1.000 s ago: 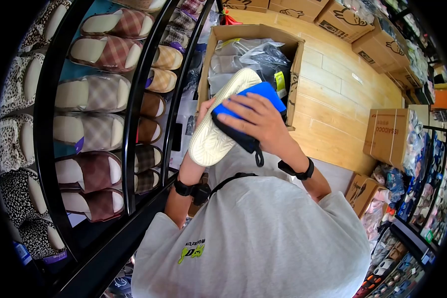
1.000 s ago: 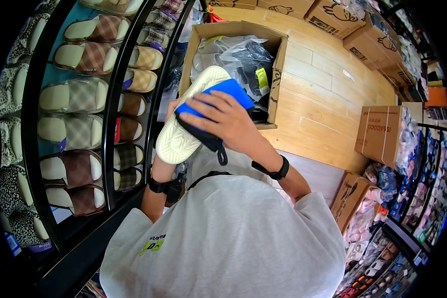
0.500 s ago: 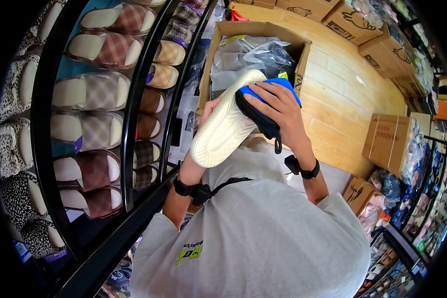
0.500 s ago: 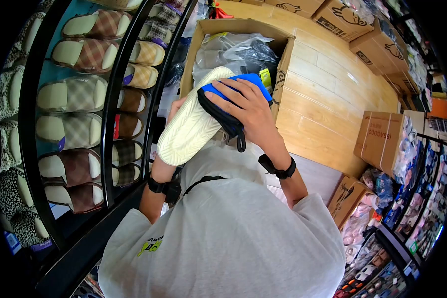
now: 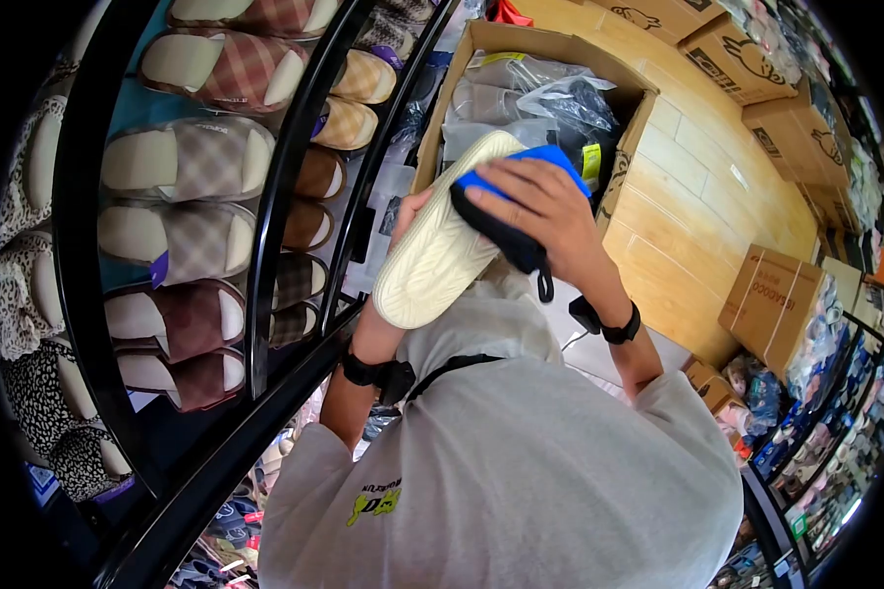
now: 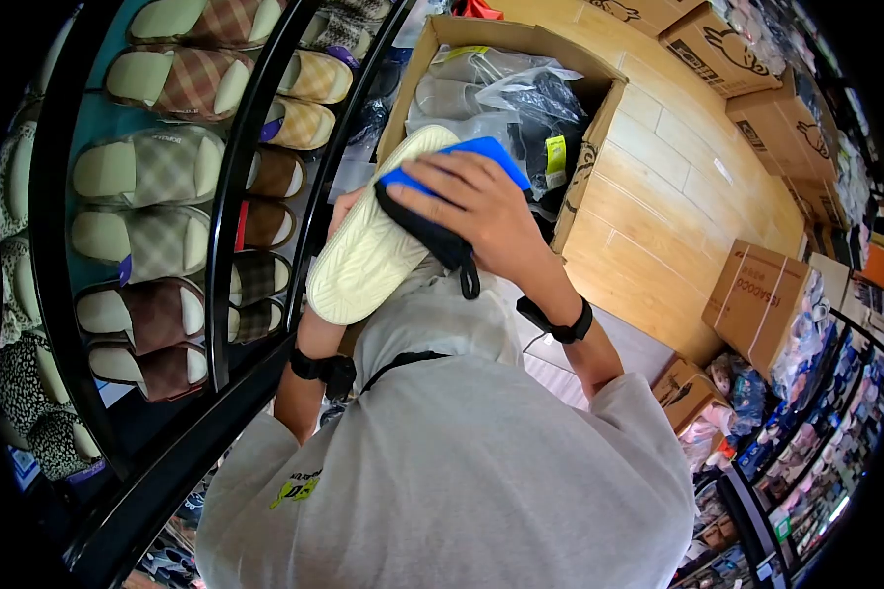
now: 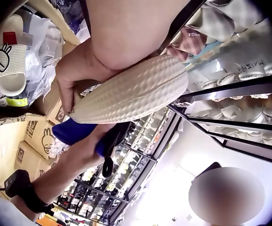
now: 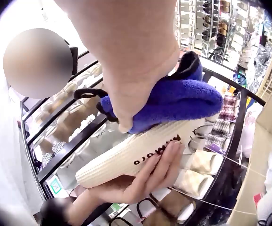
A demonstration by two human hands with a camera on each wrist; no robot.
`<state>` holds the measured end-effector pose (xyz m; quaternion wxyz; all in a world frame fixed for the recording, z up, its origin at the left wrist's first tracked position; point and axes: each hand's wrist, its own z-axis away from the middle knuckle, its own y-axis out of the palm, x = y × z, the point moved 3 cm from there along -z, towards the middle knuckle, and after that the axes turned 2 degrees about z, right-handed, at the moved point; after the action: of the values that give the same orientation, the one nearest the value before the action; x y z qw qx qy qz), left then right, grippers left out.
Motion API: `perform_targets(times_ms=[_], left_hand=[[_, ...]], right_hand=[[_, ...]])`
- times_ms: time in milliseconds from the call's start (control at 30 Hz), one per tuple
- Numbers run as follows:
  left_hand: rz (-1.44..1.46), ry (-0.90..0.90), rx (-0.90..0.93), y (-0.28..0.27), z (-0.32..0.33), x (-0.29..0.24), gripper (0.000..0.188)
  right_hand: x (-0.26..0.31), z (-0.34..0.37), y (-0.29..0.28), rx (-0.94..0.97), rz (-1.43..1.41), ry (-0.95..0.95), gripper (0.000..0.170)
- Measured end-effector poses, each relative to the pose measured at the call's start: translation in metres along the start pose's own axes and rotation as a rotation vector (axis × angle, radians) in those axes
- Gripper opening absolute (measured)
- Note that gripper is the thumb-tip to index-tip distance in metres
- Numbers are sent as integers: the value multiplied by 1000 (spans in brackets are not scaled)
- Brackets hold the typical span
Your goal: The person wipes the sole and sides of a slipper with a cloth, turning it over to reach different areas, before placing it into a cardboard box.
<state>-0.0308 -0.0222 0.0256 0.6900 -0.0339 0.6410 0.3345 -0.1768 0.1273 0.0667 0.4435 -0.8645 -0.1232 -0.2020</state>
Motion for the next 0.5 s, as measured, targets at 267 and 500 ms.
perform_targets(times_ms=[267,500], left_hand=[[894,-225,216,-6,-14,-10,57],[827,-246,259,-12,-32,-22,77]], right_hand=[[10,-31,8,11,-46,-70,61],[-7,-48,2,53,-5,57,64]])
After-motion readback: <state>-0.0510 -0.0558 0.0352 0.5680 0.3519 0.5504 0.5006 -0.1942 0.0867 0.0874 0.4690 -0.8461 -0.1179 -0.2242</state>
